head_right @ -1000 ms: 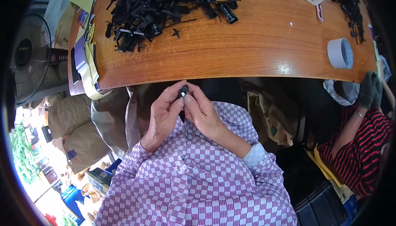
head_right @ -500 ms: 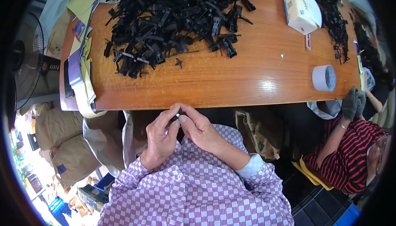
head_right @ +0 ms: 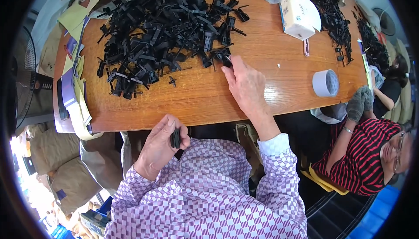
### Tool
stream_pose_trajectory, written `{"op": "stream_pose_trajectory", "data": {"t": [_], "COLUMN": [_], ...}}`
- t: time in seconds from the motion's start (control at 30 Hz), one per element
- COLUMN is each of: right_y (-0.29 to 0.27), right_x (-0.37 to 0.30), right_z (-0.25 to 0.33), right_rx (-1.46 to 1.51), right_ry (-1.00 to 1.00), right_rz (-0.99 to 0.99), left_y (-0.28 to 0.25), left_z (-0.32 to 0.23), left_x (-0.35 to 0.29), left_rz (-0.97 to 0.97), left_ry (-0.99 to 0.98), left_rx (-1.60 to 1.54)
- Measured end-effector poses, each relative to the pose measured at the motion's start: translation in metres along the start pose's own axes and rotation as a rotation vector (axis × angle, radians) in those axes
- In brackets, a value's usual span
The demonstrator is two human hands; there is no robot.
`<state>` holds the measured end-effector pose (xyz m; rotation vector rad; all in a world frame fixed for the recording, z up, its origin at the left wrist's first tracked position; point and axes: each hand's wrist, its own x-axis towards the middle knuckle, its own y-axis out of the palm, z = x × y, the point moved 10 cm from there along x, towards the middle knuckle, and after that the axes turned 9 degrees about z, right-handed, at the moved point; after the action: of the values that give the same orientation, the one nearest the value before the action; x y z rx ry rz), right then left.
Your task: Assembling small black plastic housing components by hand at a workbench.
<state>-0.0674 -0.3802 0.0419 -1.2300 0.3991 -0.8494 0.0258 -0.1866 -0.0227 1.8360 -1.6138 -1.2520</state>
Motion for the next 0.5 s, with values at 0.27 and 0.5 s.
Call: {"op": "stream_pose_trajectory", "data": {"t": [0.27,0.5], "right_y": [-0.03,-0.016], "right_x": [-0.028,-0.023], "right_z": [0.048,-0.011], "right_rx": [0.084,-0.035], "right_ry": [-0.366,0.023], "right_rz": [0.045,0.093], "left_y": [0.011,0.016], "left_z": [-0.028,-0.015], "left_x": [0.03,0.061], "left_rz": [0.109,0.129], "left_ry": [-0.034,-0.146], "left_rx": [0.31,0.357]}}
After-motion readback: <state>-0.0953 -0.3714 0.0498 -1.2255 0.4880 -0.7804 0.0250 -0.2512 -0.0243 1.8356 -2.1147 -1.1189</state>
